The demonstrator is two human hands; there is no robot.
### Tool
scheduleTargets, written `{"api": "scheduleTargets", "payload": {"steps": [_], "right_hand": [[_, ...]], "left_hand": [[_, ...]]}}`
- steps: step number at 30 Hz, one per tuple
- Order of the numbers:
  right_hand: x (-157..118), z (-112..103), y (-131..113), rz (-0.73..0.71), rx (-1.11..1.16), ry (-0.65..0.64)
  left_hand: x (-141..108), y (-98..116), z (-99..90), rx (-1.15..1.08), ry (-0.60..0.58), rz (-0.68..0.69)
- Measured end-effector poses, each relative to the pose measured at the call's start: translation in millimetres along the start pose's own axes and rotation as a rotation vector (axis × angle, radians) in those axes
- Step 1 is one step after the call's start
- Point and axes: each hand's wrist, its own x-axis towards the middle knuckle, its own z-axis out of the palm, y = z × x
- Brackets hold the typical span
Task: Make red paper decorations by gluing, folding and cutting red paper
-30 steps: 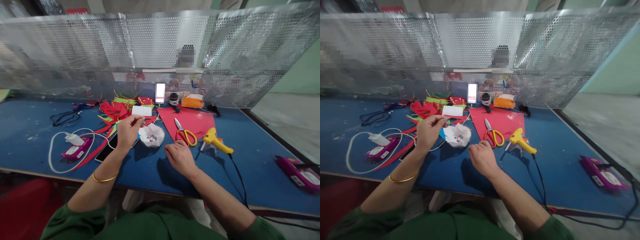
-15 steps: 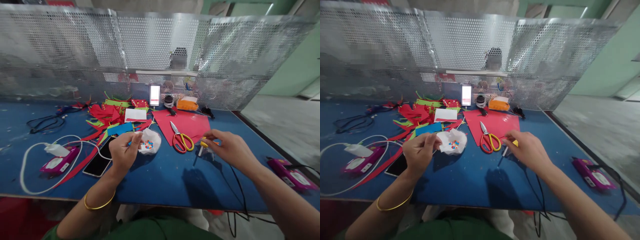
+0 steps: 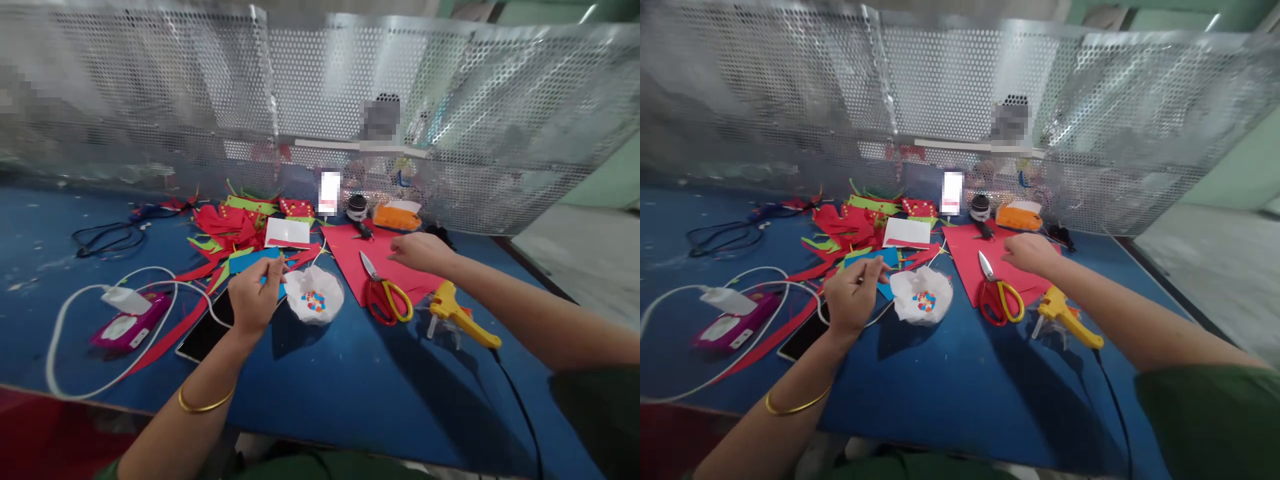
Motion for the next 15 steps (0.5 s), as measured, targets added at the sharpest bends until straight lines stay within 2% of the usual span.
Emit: {"api": "scheduleTargets", "payload": {"steps": [4, 10, 15], "right_hand": [[40.3, 16.2, 8.8, 0.073, -0.014, -0.023], [100.8, 34.3, -0.5, 0.114, 0.037, 0.001], [129.1, 51.4, 2.0, 0.140, 0.102, -0.028]], "left_hand": [[-4.9, -0.5, 3.9, 0.036, -0.063, 0.039], [-4.5, -10.4, 6.4, 0.108, -0.067, 0.105], [-1.8, -17.2, 8.9, 0.159, -0.061, 0.173]]}}
